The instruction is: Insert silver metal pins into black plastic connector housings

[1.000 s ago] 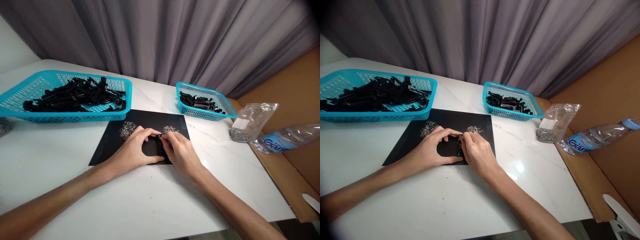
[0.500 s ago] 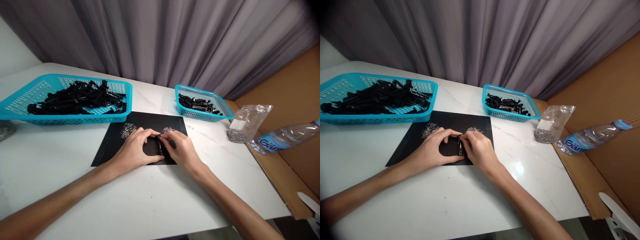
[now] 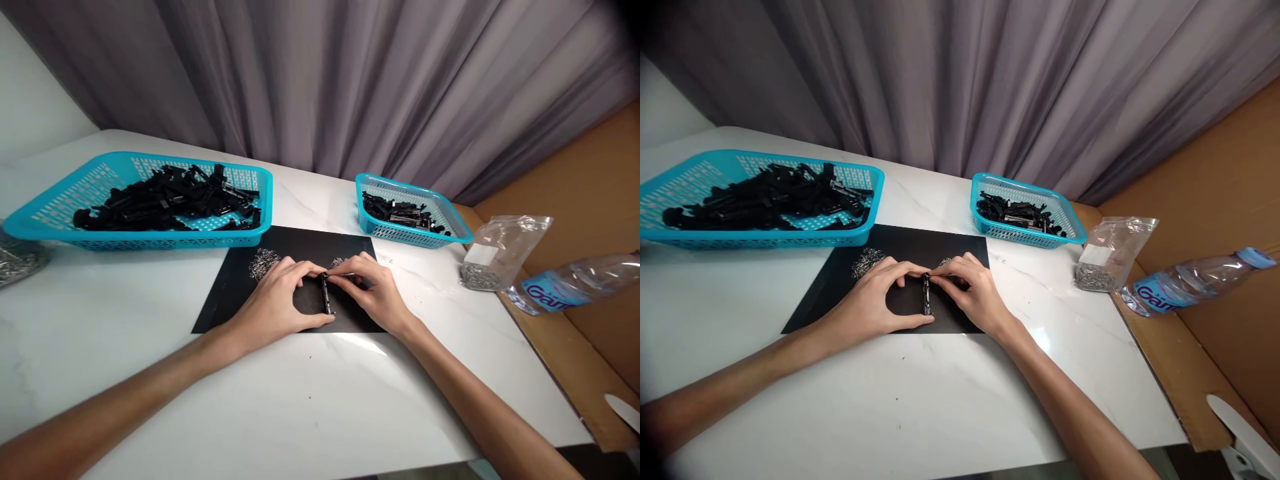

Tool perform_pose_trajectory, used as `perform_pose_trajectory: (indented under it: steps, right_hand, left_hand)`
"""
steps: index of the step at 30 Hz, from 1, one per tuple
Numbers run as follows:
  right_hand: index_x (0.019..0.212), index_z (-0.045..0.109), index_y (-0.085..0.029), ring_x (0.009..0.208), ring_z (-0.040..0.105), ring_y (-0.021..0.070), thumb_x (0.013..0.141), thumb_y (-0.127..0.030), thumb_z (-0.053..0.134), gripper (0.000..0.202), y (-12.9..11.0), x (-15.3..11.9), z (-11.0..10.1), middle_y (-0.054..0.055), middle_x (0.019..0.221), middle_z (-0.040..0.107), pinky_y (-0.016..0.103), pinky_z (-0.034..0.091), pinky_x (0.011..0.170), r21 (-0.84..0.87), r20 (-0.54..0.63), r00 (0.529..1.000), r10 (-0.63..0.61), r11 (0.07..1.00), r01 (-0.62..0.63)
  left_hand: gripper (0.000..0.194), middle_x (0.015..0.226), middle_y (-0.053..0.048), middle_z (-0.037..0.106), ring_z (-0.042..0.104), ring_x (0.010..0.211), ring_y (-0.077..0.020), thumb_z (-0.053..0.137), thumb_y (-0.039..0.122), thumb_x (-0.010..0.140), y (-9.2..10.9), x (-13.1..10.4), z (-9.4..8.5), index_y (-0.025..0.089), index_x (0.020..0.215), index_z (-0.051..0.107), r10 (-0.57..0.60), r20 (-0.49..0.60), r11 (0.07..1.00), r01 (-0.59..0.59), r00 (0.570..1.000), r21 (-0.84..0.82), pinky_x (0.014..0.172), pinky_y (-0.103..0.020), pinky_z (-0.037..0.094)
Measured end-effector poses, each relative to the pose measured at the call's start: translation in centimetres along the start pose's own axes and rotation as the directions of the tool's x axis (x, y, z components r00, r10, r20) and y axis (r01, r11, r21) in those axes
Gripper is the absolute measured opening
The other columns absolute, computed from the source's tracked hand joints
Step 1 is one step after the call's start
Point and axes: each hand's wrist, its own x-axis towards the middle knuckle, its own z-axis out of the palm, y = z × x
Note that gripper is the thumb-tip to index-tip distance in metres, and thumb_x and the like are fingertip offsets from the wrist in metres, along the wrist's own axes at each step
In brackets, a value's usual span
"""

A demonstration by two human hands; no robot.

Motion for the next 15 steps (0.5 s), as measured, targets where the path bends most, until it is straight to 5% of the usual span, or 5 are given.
perform_pose_trajectory:
  steps: [9,15]
  right_hand:
    - [0.096,0.075,-0.025,0.08,0.061,0.0175,0.097,-0.017,0.067,0.011,-0.5,0.3,0.0,0.0,0.095,0.077,0.032,0.046,0.071,0.046,0.001,0.999,0.041,0.998,-0.041]
    - [0.094,0.074,-0.024,0.082,0.064,0.0178,0.098,-0.016,0.064,0.013,-1.2,0.2,0.8,0.001,0.091,0.076,0.034,0.048,0.079,-0.007,-0.1,0.991,0.09,0.996,-0.091]
  left_hand:
    - [0.058,0.098,-0.002,0.057,0.056,0.091,-0.0239,0.087,0.047,0.068,0.1,0.0,-0.1,0.024,0.117,0.066,0.006,0.002,1.0,-0.006,1.0,-0.005,0.086,-0.041,0.05]
    - [0.051,0.096,-0.002,0.062,0.055,0.089,-0.0247,0.084,0.045,0.071,0.4,0.4,-0.1,0.023,0.113,0.066,0.015,-0.001,1.0,-0.015,1.0,-0.009,0.086,-0.042,0.048]
